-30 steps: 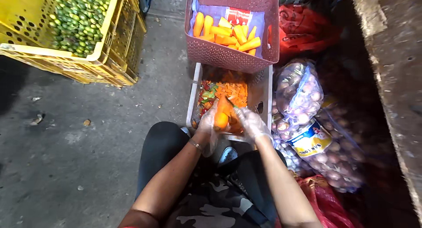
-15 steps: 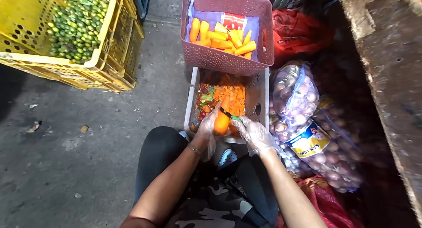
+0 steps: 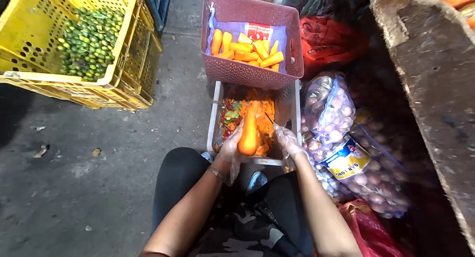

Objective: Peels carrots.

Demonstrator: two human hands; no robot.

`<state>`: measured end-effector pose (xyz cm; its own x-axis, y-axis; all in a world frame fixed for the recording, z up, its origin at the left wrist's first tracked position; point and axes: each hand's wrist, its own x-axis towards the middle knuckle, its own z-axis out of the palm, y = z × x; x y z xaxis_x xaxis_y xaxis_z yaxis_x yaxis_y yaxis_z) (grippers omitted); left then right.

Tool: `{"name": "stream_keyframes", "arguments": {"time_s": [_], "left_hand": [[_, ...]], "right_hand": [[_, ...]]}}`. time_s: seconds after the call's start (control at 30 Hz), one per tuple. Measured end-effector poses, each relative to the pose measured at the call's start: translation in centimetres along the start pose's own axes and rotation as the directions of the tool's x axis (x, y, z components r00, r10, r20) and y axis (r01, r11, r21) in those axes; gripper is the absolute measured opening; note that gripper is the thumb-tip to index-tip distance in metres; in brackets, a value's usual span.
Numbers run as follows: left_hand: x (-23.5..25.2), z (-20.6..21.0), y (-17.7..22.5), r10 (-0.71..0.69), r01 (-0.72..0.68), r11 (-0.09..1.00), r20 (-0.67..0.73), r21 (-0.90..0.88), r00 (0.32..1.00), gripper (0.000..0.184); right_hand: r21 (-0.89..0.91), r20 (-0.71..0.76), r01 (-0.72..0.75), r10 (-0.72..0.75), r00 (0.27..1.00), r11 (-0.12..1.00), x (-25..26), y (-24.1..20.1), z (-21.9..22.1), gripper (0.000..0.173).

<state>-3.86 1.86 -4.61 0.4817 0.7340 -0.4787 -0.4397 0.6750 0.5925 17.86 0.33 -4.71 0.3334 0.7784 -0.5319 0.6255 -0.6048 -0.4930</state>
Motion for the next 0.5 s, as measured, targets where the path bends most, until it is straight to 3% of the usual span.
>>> {"name": "stream_keyframes", "arguments": {"time_s": [0.1, 0.17, 0.23, 0.5], "left_hand": [[-0.7, 1.5, 0.9, -0.079, 0.069, 0.985, -0.061, -0.158, 0.995, 0.045], [-0.5, 1.7, 0.9, -0.155, 0.136, 0.97, -0.082, -0.199, 0.985, 0.053], [0.3, 1.1, 0.3, -0.143, 0.119, 0.979, -0.138, -0.168, 0.98, 0.057], [0.4, 1.9, 0.3, -0.17, 0.107, 0.973, -0.323, -0.202, 0.931, 0.059]], "right_hand": [[0.116, -0.088, 0.165, -0.156, 0.984, 0.979, -5.2, -0.8, 0.3, 0.046], [0.03, -0.132, 0.257, -0.251, 0.959, 0.966, -8.8, -1.0, 1.5, 0.047], [-0.1, -0.173, 0.335, -0.348, 0.921, 0.937, -11.3, -0.9, 3.0, 0.053], [-0.358, -0.212, 0.315, -0.405, 0.889, 0.879, -12.2, -1.8, 5.0, 0.063]]}}
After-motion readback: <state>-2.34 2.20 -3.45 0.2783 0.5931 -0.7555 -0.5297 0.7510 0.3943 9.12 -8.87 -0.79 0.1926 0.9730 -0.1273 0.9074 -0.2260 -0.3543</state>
